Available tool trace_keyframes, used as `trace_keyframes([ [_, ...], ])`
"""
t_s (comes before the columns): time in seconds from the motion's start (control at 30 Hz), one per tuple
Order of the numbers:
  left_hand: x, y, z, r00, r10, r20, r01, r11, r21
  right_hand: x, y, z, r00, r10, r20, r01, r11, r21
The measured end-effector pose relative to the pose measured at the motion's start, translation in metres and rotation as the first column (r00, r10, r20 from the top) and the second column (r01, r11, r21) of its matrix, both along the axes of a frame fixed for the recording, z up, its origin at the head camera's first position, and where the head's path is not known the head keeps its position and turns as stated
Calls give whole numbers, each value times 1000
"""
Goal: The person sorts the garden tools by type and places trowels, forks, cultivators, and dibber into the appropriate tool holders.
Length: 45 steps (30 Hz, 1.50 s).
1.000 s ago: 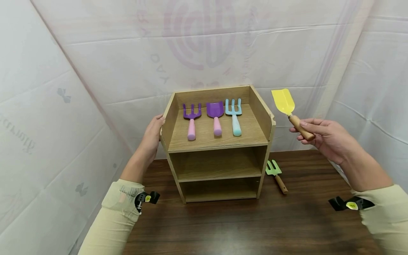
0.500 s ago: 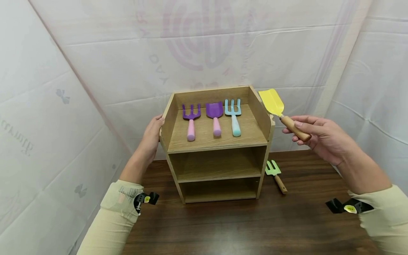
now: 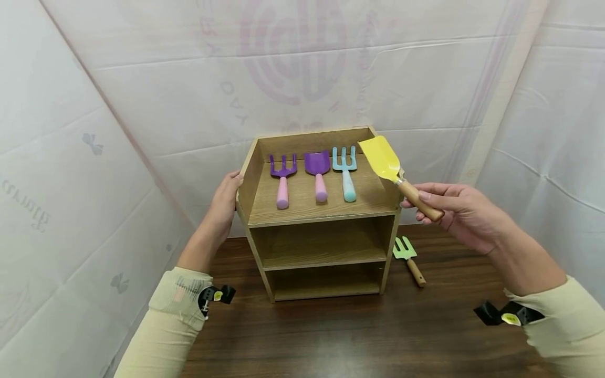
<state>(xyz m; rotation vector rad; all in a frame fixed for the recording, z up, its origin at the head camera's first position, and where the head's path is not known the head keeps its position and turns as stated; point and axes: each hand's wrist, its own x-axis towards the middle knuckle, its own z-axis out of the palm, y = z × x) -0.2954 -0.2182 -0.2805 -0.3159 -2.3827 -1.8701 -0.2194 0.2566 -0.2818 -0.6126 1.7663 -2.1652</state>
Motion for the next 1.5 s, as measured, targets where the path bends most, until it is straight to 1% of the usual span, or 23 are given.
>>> trace_keyframes([
  [0.07,0,0,0,1000,-1,2,1,1000,0,2,-5,-1,1000,-8,15,8,1000,22],
  [0.17,1,1,0,1000,-1,4,1,1000,0,6,-13,-2,999,12,32,-13,999,41],
  [0.3,1,1,0,1000,3,3,-3,1000,6,11,-27,-6,996,74,41,-75,996,36],
  [0.5,2,0,0,1000,4,4,-4,1000,5,20,-49,-15,981,191,36,-193,980,53],
  [0.63,2,0,1,1000,5,3,-5,1000,2,23,-64,-22,974,226,34,-228,969,97],
  [0.77,3,-1,1,1000,1,0,-1,1000,8,25,-76,-27,969,243,53,-248,960,132],
  [0.9,2,-1,1,1000,4,-1,-4,1000,9,25,-86,-33,969,236,78,-246,954,170],
  [1.0,2,-1,1,1000,8,-2,-8,1000,3,24,-91,-37,965,249,84,-260,947,187],
  [1.17,1,1,1,1000,12,-1,-12,1000,8,20,-96,-44,958,276,79,-286,936,206],
  [1.33,1,1,0,1000,17,-7,-17,1000,21,16,-103,-48,954,292,69,-300,923,243],
  [1.5,1,0,0,1000,22,-13,-21,999,23,12,-111,-52,939,335,75,-343,903,258],
])
